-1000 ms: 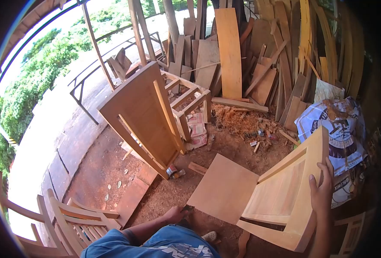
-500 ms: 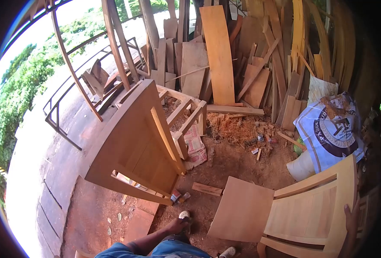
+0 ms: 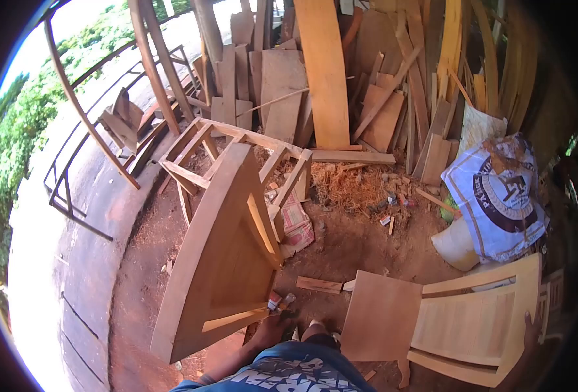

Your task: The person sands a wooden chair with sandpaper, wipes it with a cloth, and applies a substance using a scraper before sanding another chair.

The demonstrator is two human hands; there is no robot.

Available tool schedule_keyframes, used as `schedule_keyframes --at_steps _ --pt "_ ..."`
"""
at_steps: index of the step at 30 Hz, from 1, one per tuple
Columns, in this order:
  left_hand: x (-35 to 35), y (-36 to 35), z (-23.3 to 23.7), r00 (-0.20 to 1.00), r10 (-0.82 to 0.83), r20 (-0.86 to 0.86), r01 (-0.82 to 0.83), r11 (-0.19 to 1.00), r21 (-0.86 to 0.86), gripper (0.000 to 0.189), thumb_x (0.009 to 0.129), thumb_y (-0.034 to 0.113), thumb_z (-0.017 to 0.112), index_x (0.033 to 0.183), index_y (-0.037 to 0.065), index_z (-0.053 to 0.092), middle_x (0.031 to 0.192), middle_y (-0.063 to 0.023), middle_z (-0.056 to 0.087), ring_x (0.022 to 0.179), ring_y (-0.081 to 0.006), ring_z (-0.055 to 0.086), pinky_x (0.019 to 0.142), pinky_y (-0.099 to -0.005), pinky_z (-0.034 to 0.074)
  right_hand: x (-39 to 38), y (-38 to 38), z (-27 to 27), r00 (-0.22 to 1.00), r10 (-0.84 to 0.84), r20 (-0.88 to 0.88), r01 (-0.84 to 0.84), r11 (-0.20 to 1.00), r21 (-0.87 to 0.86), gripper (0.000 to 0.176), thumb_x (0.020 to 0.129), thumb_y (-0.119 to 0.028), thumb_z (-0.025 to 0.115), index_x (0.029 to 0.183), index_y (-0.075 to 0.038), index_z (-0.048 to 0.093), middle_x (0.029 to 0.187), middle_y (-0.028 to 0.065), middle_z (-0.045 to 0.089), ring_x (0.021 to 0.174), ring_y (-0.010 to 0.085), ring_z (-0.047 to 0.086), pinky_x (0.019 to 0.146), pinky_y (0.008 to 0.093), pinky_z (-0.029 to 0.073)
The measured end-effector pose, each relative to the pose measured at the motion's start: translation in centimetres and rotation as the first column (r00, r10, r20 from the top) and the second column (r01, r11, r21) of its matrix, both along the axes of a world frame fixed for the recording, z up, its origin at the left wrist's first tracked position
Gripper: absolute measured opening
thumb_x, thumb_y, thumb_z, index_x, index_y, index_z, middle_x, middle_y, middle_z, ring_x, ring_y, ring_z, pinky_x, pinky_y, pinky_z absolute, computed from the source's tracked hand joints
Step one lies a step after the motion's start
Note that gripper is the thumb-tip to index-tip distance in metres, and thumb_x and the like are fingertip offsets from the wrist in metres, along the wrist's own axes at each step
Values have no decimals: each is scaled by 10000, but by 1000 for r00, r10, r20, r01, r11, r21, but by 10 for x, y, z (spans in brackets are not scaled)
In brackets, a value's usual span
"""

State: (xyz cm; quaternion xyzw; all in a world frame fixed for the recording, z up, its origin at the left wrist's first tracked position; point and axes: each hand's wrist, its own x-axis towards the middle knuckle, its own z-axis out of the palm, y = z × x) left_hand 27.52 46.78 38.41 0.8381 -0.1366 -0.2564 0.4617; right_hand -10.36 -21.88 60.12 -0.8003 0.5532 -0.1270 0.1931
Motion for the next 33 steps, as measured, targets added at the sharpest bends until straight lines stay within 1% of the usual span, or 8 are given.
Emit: schedule_keyframes --at_steps 4,5,9,16,20,23,25,33 --pt "15 -1 24 975 55 217 -29 992 -124 332 885 195 535 1143 -14 557 1112 -259 583 1088 -398 542 910 -423 427 14 29 23 989 -57 -136 53 998 -28 714 849 -465 608 1314 43 420 1289 196 489 1211 306 450 1024 379 334" --pt "20 2 27 999 35 23 -38 992 123 292 890 180 537 1089 -32 572 1062 -258 597 1031 -396 565 874 -429 434 40 58 41 945 -182 -271 152 980 -127 693 829 -453 640 1270 52 467 1266 206 508 1204 310 463 1016 379 341" --pt "48 -13 24 976 203 -74 -194 975 109 266 915 208 523 967 -41 601 895 -217 638 848 -351 604 767 -413 448 19 36 22 994 -18 104 18 1000 1 452 819 -347 679 1065 27 618 888 30 640 831 133 567 774 293 446" --pt "170 -115 -9 923 254 -289 -288 954 -84 263 941 207 509 973 -32 615 877 -74 644 780 -114 598 672 -270 468 -91 -24 1 957 -153 248 100 972 212 559 865 -306 611 1312 -8 452 1233 67 523 1136 141 469 967 287 357" --pt "285 -244 -27 961 175 -215 -196 977 -80 287 940 234 517 1013 -32 597 859 -63 632 750 -124 577 683 -288 478 -21 27 18 482 -535 694 313 845 433 562 941 -424 485 1348 -43 419 1276 101 497 1178 181 458 998 311 352" --pt "367 -370 0 995 -95 -25 97 985 144 337 933 289 544 1022 -32 591 809 -53 600 698 -129 526 661 -303 459 -16 31 11 771 -635 52 609 710 -354 519 927 -440 517 1223 -15 544 1172 143 576 1073 197 545 921 316 419" --pt "399 -454 23 951 -306 29 307 952 -17 346 933 305 544 964 -34 600 788 -60 589 706 -126 510 651 -302 442 13 23 33 680 -717 152 729 684 -33 451 911 -407 564 1105 -1 612 989 126 651 913 177 611 825 300 471" --pt "440 -668 40 550 -811 201 829 559 -14 281 917 242 574 808 -18 584 658 -71 560 630 -134 421 558 -359 351 146 31 3 801 -592 93 425 453 -784 377 922 -266 569 1241 -66 542 1173 137 600 1104 198 548 955 330 400"
